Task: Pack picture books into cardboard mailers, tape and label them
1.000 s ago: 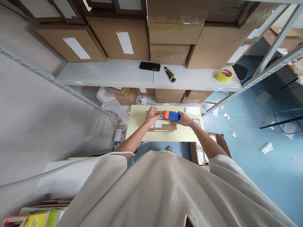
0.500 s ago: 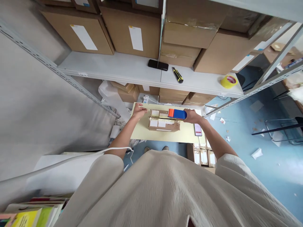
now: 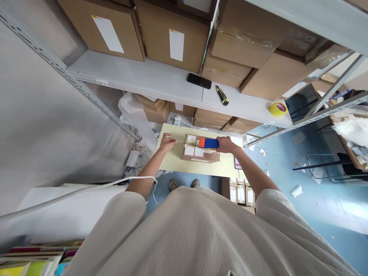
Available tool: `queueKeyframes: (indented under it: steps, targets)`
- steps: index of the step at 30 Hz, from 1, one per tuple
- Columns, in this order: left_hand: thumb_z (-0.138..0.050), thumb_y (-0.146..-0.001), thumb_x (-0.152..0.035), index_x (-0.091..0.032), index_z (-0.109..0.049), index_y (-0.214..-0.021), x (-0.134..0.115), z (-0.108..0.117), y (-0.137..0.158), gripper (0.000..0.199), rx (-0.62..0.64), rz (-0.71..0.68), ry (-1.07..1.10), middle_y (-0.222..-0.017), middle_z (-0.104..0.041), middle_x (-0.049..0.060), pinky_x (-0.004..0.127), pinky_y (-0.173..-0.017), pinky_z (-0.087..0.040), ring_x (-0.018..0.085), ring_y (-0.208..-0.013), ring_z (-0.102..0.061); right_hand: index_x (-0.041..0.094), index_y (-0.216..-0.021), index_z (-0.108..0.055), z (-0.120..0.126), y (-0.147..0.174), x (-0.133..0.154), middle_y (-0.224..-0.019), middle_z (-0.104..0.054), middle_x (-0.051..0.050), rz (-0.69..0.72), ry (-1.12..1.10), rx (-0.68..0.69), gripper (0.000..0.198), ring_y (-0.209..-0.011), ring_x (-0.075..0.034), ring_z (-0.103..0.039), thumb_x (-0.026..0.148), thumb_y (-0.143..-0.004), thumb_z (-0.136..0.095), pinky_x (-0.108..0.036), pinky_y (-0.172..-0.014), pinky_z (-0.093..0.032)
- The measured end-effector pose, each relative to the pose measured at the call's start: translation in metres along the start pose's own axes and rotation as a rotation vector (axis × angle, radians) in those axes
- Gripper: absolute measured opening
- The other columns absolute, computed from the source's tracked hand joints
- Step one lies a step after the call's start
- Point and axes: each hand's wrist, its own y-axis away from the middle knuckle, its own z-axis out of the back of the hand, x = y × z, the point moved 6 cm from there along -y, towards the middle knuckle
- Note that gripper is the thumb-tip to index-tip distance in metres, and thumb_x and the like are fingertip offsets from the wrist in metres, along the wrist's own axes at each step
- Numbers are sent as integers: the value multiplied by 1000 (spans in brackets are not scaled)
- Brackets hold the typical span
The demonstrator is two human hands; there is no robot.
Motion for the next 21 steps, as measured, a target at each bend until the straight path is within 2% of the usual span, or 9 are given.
queueKeyframes:
  steps: [5,11,16,21]
  targets:
    - [-85,-63,-17,-29,-52,-111,23,0,-5,60,-3,55,35,-75,-75,-6,33,-82,-56,23,-85,-79,23,-108,-65,-6,-9,8,-108,-80,-13,-24,44,27,38,-105,-37,-75,24,-75,-83,-46,-106,-43]
    - [-85,-66,-19,-29,-55,-111,46,-8,-10,55,9,52,56,-76,-74,-6,32,-80,-56,22,-82,-78,24,-106,-62,-12,-11,9,-108,-79,-11,-27,70,26,37,-110,-36,-74,27,-75,-82,-48,-109,-43]
    - [-83,-66,-23,-28,-58,-112,61,-27,-17,53,29,64,-10,-79,-74,-4,33,-79,-56,24,-84,-77,24,-107,-62,-10,-8,11,-109,-79,-12,-52,86,53,38,-111,-37,-73,26,-75,-81,-49,-110,-44]
    - [-82,-62,-23,-28,-58,-105,73,-53,-20,50,68,105,-31,-80,-68,-5,34,-87,-54,25,-89,-76,24,-111,-65,-7,-4,14,-109,-79,-12,-77,110,45,40,-110,-37,-73,25,-76,-82,-48,-109,-45]
